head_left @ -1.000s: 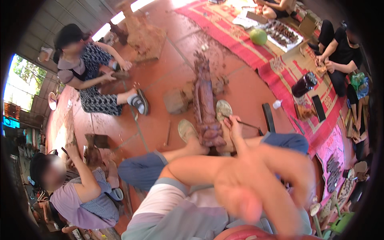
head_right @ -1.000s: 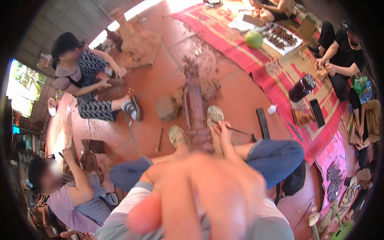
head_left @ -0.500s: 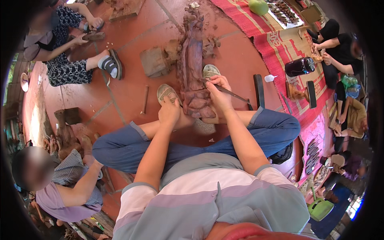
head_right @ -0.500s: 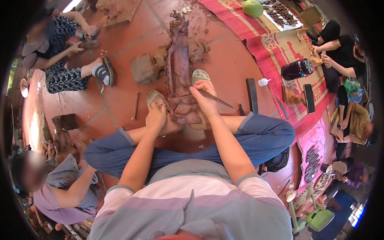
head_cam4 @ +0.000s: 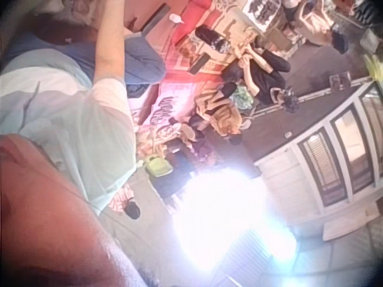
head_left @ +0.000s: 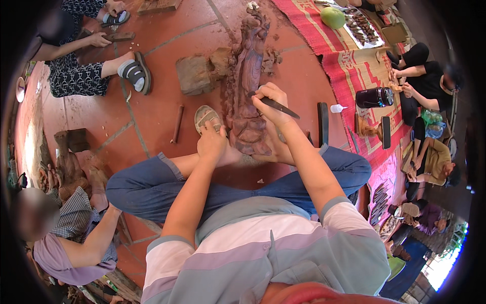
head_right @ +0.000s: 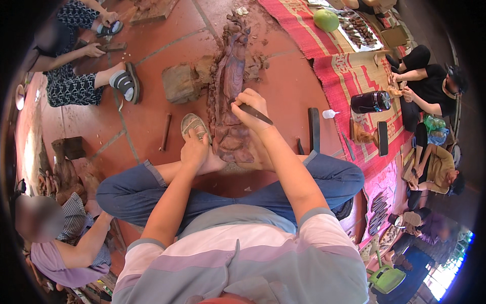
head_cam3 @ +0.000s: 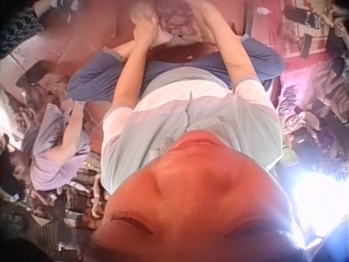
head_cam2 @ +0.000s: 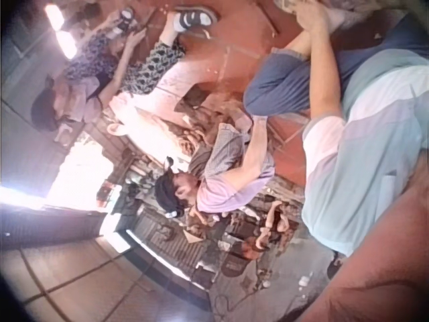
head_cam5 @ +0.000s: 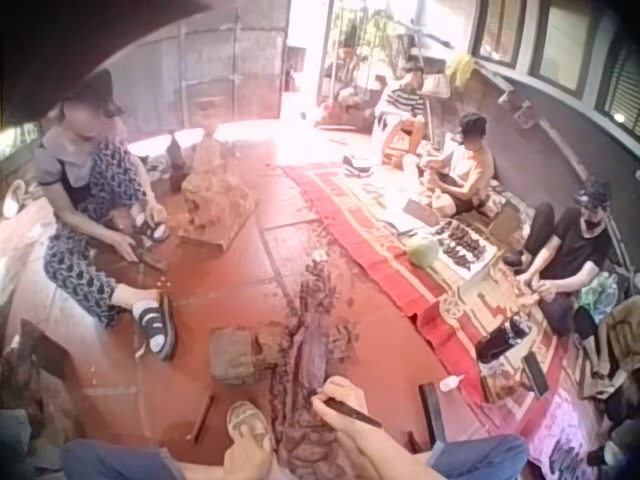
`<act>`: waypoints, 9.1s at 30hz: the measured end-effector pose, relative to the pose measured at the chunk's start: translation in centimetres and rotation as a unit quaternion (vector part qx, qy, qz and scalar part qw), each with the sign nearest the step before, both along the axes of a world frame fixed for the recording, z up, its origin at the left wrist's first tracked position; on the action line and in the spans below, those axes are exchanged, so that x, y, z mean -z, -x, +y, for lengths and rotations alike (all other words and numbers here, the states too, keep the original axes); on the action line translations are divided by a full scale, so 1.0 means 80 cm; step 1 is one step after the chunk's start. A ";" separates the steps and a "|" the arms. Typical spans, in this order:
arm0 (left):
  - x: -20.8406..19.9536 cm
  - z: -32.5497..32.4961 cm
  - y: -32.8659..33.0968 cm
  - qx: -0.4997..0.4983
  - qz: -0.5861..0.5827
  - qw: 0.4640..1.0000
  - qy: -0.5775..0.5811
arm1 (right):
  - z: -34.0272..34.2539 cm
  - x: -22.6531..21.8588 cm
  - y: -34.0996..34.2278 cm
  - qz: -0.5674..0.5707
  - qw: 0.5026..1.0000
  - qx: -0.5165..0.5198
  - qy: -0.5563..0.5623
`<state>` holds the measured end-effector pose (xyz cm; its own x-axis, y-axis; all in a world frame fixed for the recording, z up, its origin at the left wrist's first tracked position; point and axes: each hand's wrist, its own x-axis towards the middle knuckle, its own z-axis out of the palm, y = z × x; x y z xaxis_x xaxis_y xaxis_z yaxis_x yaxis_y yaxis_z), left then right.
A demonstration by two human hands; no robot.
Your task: The person sits on the floor and uses a knife to carve a large piece of wood. They hold the wood steady with their left hand while making precise cuts with their right hand. The person occasionally pauses to inspect the wood or adjust their grip.
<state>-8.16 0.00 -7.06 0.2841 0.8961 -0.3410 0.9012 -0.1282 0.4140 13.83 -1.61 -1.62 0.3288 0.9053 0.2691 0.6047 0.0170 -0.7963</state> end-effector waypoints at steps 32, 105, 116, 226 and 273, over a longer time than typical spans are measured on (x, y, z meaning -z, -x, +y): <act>-0.004 0.000 0.001 0.001 0.017 1.000 0.001 | 0.004 -0.006 -0.019 -0.026 0.995 -0.093 0.028; -0.005 0.003 -0.006 0.004 0.023 1.000 0.017 | 0.016 0.064 0.019 0.263 0.948 0.175 0.022; -0.010 0.003 -0.006 0.011 0.035 0.999 0.018 | 0.005 0.076 0.021 0.370 0.911 0.183 0.003; -0.005 -0.015 -0.006 0.002 0.013 1.000 0.024 | -0.004 0.095 0.018 0.321 0.931 0.172 -0.012; -0.006 -0.013 -0.014 0.021 0.023 0.999 -0.019 | 0.003 0.116 0.019 0.401 0.871 0.285 0.002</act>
<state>-7.01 -1.02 -6.60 0.3072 0.8962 -0.3201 0.9123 -0.1816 0.3672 12.32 -1.33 -10.89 0.8058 0.5336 -0.2570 -0.2361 -0.1086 -0.9656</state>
